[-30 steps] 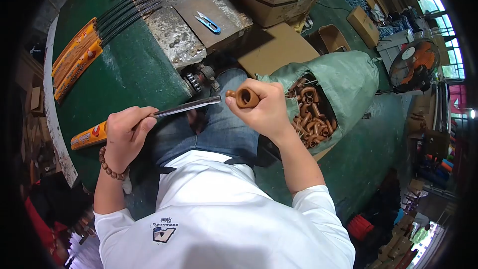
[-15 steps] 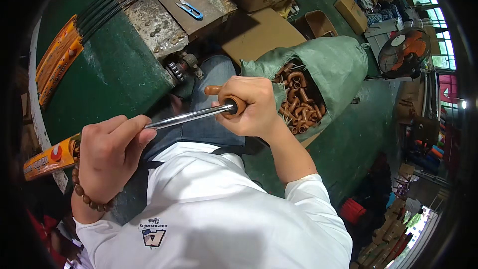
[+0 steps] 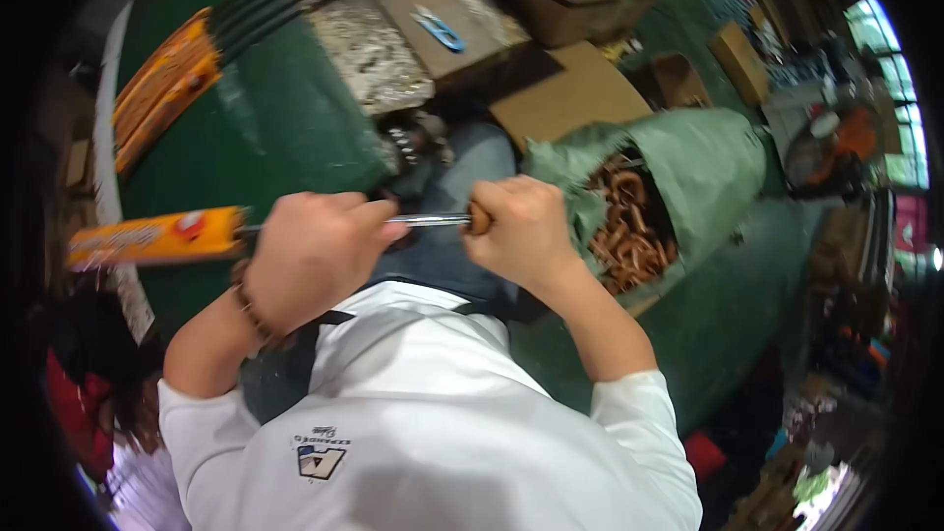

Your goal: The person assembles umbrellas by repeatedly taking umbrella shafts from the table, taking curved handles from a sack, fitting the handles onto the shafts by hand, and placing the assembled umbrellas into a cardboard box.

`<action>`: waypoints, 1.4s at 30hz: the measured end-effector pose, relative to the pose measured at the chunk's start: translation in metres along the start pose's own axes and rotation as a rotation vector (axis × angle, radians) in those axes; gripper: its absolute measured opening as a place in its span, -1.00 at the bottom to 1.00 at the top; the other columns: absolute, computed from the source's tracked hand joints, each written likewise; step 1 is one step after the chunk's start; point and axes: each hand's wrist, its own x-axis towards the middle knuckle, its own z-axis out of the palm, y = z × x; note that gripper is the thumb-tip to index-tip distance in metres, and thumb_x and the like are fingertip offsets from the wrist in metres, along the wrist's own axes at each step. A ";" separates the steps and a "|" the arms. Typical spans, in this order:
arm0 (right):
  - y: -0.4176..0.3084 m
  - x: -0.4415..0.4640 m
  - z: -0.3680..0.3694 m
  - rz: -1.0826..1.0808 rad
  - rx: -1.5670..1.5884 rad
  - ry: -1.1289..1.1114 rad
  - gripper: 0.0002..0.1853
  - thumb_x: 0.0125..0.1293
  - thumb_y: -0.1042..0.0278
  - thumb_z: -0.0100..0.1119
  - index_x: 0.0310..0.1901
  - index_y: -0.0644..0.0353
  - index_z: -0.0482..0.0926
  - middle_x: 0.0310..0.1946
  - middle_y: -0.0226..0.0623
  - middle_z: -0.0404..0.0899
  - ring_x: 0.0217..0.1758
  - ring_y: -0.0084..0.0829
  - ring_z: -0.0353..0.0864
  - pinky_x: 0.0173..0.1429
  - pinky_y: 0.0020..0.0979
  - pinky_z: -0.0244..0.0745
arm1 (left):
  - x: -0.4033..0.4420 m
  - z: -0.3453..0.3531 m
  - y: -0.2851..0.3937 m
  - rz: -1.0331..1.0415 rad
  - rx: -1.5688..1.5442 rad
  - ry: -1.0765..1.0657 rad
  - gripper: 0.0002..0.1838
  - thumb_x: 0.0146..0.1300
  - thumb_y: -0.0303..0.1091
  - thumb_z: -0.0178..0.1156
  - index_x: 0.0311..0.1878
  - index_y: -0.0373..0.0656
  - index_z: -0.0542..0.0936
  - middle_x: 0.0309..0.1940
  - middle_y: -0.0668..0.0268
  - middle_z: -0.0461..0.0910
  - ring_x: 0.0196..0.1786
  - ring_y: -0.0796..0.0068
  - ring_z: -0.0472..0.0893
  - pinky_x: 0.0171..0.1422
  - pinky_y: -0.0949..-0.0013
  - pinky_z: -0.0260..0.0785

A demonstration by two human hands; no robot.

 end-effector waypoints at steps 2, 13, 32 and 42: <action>0.003 -0.003 0.005 0.038 -0.014 -0.048 -0.83 -0.28 0.54 0.31 -0.56 0.16 0.54 -0.70 -0.35 0.44 -0.62 -0.29 0.35 -0.46 -0.36 0.29 | -0.009 0.026 -0.014 0.035 -0.058 0.017 -0.83 0.20 -0.26 0.35 -0.31 -0.13 0.62 -0.51 0.28 0.58 -0.55 0.21 0.52 -0.39 0.22 0.38; -0.005 -0.002 -0.010 0.140 -0.098 0.002 -0.86 -0.21 0.58 0.27 -0.59 0.20 0.49 -0.68 -0.29 0.48 -0.61 -0.24 0.39 -0.45 -0.32 0.33 | -0.060 0.029 -0.093 -0.167 0.318 0.234 -0.68 0.15 -0.21 0.40 -0.54 -0.08 0.46 -0.57 0.33 0.58 -0.51 0.28 0.53 -0.25 0.30 0.38; 0.034 0.158 -0.126 0.095 -0.569 0.594 -0.93 0.07 0.48 0.25 -0.36 0.18 0.60 -0.53 -0.23 0.63 -0.52 -0.20 0.55 -0.32 -0.28 0.45 | -0.026 0.044 0.011 0.236 -0.436 0.466 -0.30 -0.01 -0.33 0.49 0.28 -0.11 0.53 0.24 0.06 0.47 0.25 0.03 0.52 0.37 -0.02 0.39; 0.165 0.114 -0.100 0.108 -0.528 0.721 -0.76 0.15 0.40 0.35 -0.13 0.19 0.62 -0.20 -0.25 0.64 -0.16 -0.19 0.59 0.00 -0.26 0.52 | -0.023 0.048 -0.032 -0.081 -0.448 0.407 -0.34 0.08 -0.35 0.41 0.31 -0.18 0.50 0.19 0.11 0.53 0.17 0.09 0.55 0.31 0.17 0.42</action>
